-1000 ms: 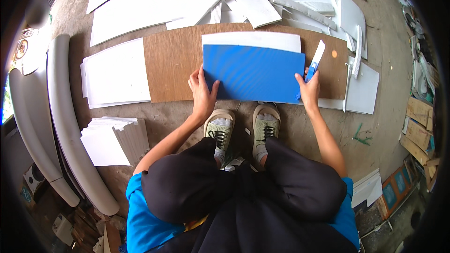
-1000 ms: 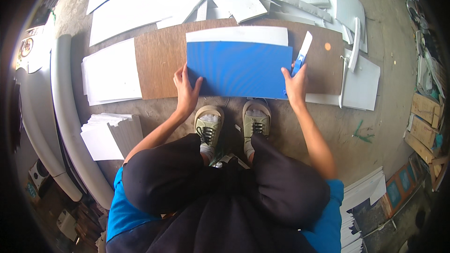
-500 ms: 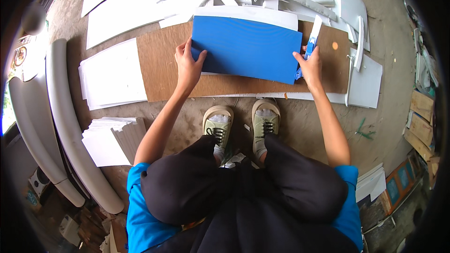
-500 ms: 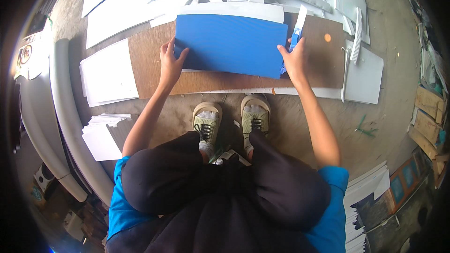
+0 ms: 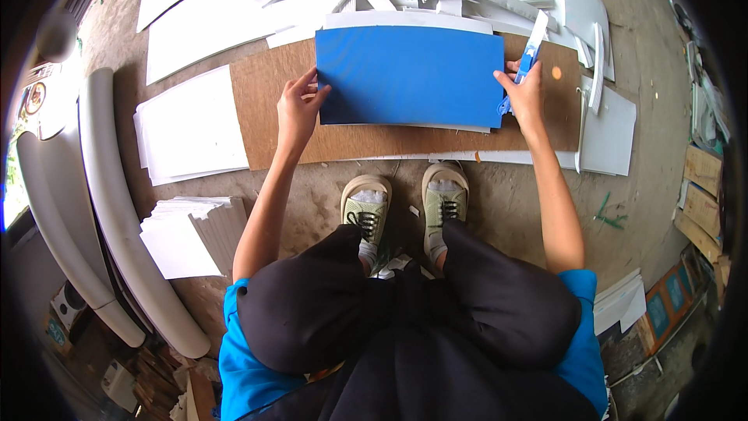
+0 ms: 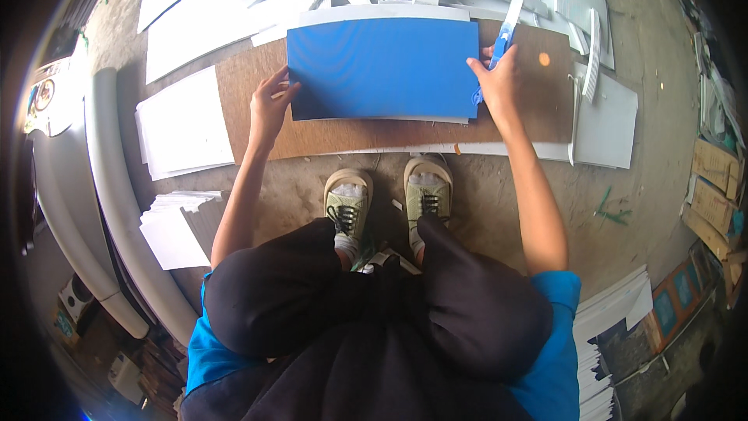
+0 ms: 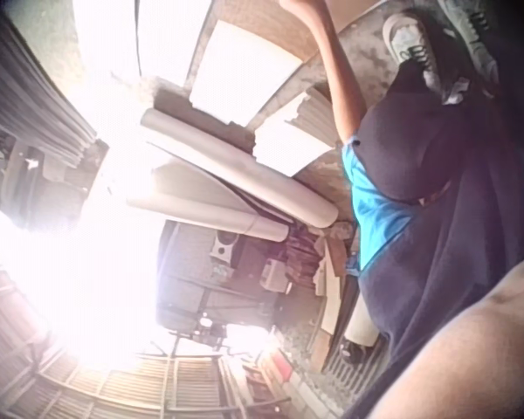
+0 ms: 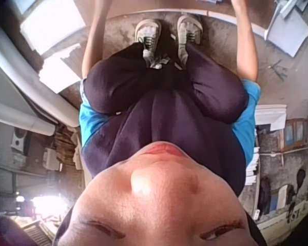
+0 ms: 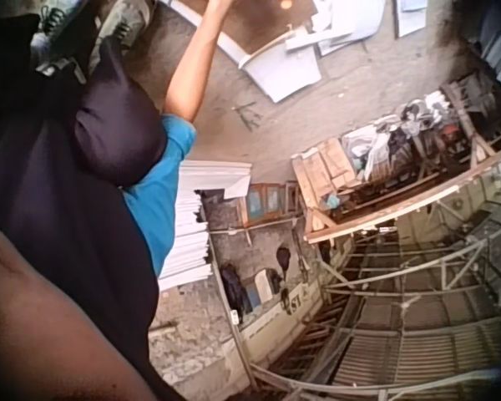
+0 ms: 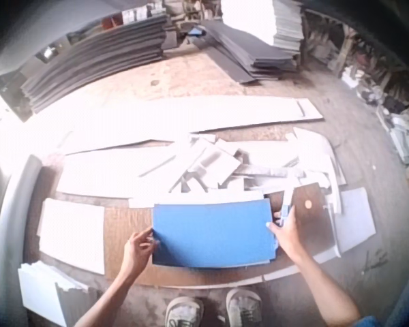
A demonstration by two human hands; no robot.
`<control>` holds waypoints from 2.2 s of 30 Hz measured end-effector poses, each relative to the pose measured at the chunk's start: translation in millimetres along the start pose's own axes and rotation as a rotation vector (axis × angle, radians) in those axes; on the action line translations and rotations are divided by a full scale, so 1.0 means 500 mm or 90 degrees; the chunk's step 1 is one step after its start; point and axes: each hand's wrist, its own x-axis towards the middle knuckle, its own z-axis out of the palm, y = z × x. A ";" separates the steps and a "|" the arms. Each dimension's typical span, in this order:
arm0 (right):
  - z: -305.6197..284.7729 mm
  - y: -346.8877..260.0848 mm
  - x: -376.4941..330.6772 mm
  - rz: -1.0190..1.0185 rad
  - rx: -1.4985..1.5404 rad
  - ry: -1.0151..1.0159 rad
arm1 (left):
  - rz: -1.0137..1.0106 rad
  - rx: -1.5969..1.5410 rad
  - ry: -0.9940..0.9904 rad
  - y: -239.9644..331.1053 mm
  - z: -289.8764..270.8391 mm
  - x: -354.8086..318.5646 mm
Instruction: The person sits on the floor and uses a blue utility knife to cut white foam sheets. They place a blue template on top of the white foam, trace the outline with the knife, and then cut along the marked lines to separate the pieces. The person handles the foam sheets and template repeatedly, adjusting their position to complete the cuts.
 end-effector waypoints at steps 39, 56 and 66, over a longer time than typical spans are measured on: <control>0.006 0.019 -0.020 0.028 -0.068 -0.038 | 0.094 0.126 0.035 -0.024 0.048 -0.019; 0.000 0.013 -0.027 0.021 -0.050 -0.033 | 0.085 0.124 0.032 -0.013 0.047 -0.009; 0.000 0.008 -0.039 0.050 -0.057 -0.041 | 0.108 0.111 0.036 -0.013 0.047 -0.009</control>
